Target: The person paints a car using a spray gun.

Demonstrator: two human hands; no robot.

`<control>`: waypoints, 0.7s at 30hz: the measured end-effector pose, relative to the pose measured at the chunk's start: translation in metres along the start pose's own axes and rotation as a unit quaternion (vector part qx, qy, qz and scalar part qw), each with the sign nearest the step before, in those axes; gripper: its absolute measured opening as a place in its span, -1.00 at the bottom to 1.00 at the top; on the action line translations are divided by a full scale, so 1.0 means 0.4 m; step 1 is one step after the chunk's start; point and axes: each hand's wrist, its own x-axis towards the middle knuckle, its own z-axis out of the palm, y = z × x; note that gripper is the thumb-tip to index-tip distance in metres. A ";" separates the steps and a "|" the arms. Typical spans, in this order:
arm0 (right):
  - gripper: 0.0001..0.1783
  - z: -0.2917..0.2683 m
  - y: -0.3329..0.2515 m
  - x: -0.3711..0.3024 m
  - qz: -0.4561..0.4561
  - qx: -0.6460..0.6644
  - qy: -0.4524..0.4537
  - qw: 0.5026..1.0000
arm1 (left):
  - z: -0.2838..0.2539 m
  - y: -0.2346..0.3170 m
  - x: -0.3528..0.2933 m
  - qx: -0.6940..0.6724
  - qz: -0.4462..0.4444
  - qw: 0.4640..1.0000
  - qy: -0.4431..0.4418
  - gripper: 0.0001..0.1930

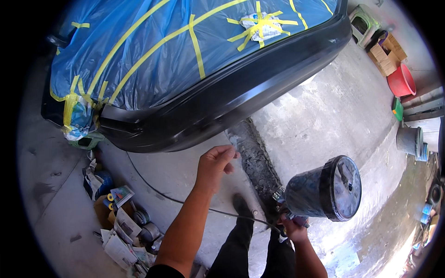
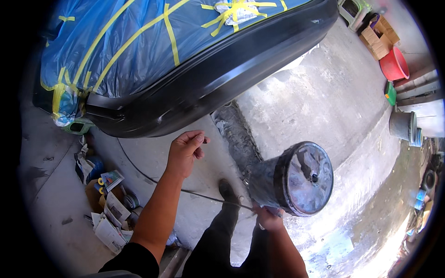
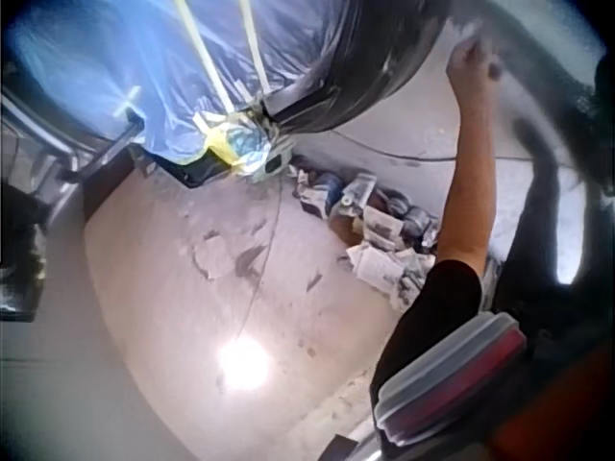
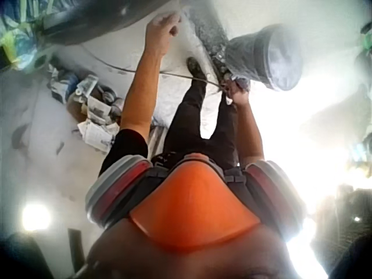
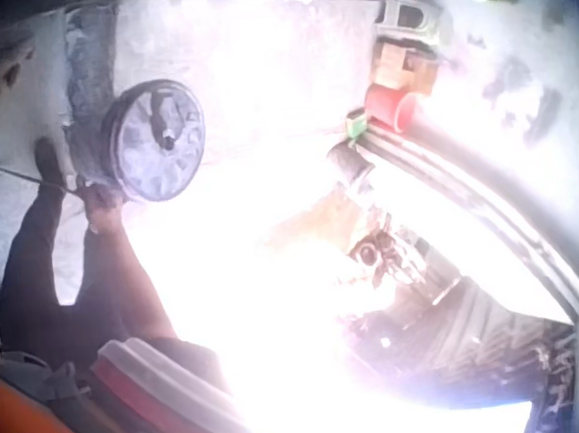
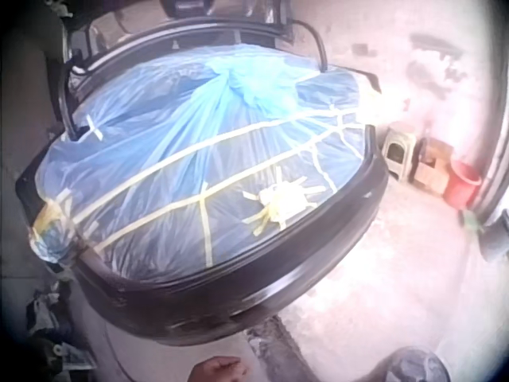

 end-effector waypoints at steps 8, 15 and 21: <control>-0.81 -0.030 0.027 0.008 -0.024 -0.049 0.031 0.998 | -0.084 0.335 0.256 0.430 0.362 0.822 0.094 -0.49; -0.93 -0.018 0.004 0.015 -0.031 -0.071 0.025 0.997 | -0.093 0.331 0.372 0.751 0.351 0.556 0.063 -0.35; -0.94 -0.011 0.008 0.018 -0.018 -0.080 0.036 0.996 | -0.121 0.324 0.351 0.774 0.358 0.522 0.023 -0.31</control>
